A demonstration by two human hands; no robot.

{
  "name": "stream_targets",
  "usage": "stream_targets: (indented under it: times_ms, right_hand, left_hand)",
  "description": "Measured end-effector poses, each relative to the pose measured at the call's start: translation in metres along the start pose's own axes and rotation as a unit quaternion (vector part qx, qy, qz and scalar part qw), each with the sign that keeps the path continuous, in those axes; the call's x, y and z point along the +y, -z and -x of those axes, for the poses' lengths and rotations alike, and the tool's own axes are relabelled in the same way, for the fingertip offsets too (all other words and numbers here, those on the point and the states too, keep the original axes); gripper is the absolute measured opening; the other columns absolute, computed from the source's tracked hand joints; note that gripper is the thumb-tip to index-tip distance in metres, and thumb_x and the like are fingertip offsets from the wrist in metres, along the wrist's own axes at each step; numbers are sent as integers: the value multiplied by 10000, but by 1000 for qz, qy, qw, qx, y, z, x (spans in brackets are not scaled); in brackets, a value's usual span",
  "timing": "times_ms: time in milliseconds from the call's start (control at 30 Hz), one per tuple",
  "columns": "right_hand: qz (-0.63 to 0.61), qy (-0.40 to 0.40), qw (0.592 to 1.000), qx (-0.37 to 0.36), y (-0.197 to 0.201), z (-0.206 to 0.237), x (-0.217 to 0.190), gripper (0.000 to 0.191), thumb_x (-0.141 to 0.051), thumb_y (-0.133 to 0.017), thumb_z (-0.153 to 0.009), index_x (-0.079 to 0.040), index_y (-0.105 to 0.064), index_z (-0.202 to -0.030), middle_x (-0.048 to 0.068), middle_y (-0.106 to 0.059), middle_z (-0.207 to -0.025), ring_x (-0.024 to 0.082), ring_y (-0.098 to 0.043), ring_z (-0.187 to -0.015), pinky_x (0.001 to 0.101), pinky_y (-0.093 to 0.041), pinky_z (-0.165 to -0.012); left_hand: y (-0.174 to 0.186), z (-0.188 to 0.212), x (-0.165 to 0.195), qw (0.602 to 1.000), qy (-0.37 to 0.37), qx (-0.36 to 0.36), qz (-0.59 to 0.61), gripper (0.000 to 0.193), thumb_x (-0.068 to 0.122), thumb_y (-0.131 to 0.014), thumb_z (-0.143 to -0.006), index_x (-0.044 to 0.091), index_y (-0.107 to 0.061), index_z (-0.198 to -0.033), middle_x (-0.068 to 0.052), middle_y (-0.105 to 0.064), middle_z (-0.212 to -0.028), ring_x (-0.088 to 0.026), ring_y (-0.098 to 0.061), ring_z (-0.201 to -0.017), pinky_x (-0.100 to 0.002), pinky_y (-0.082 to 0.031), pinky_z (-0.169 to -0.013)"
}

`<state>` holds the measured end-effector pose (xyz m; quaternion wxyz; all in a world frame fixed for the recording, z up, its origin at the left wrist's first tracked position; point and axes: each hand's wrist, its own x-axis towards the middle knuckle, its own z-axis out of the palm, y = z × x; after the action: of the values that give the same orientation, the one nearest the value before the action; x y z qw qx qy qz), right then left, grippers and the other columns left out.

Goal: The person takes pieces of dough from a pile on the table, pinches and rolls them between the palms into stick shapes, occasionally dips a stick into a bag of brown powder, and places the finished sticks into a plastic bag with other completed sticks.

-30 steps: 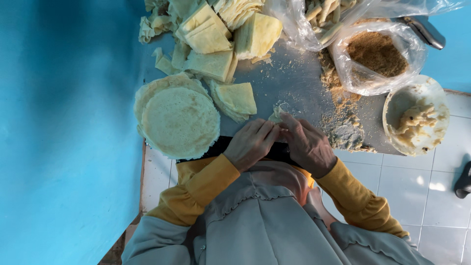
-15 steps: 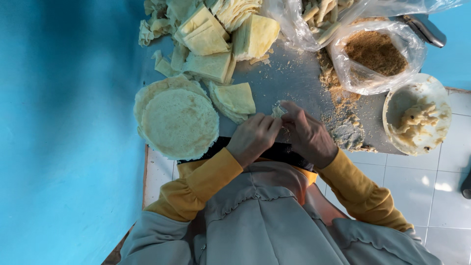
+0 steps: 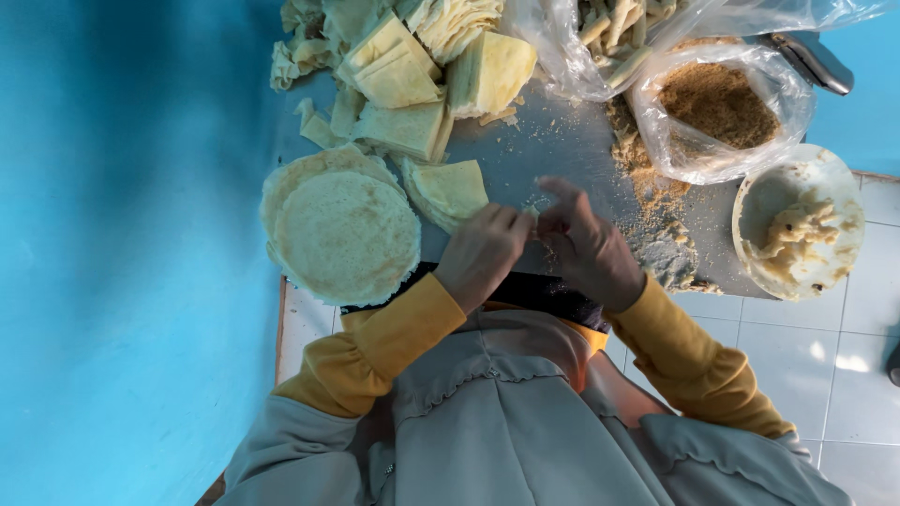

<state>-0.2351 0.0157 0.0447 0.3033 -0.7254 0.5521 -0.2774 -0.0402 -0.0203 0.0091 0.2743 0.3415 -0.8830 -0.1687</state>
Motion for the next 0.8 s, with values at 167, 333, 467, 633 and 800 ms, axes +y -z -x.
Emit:
stream_targets:
  times_ms: [167, 333, 467, 633, 800]
  right_hand:
    - [190, 180, 963, 66, -11, 18, -7, 601, 49, -660, -882, 1, -399, -1422, 192, -691, -1082, 359, -701, -957, 417, -573, -802]
    - [212, 204, 953, 66, -12, 12, 4, 572, 47, -648, -880, 20, -407, -1399, 188, -683, -1128, 356, -705, -1006, 439, -583, -882]
    - [157, 138, 976, 60, -10, 8, 7, 524, 46, -685, -955, 43, -431, -1414, 156, -694, -1073, 330, -718, -981, 404, -595, -855]
    - [243, 184, 950, 73, -13, 25, -3, 582, -15, -675, -884, 69, -426, -1404, 232, -656, -1207, 379, -676, -1113, 442, -559, -970]
    - [354, 77, 931, 36, -28, 33, -14, 633, -116, -600, -930, 88, -378, -1486, 242, -548, -1463, 379, -482, -1434, 540, -316, -1228]
  left_hand:
    - [6, 16, 3, 990, -91, 42, -99, 204, 122, -625, -886, 32, -617, -1068, -69, -580, -959, -224, -581, -959, -339, -531, -848]
    - [1, 5, 1, 980, -83, 4, -179, 206, 138, -624, -853, 29, -630, -1028, -83, -563, -935, -226, -567, -928, -329, -518, -821]
    - [2, 4, 7, 986, -49, -36, -156, 140, 121, -629, -885, 42, -635, -1000, -84, -567, -941, -234, -565, -945, -345, -513, -837]
    - [13, 22, 21, 971, -64, -34, -230, 393, 191, -615, -895, -31, -665, -1216, -111, -597, -1173, -245, -539, -1137, -368, -456, -1034]
    - [6, 19, 32, 944, -31, -56, -324, 556, 419, -528, -1030, 0, -651, -1375, -153, -452, -1533, -285, -348, -1457, -517, -241, -1244]
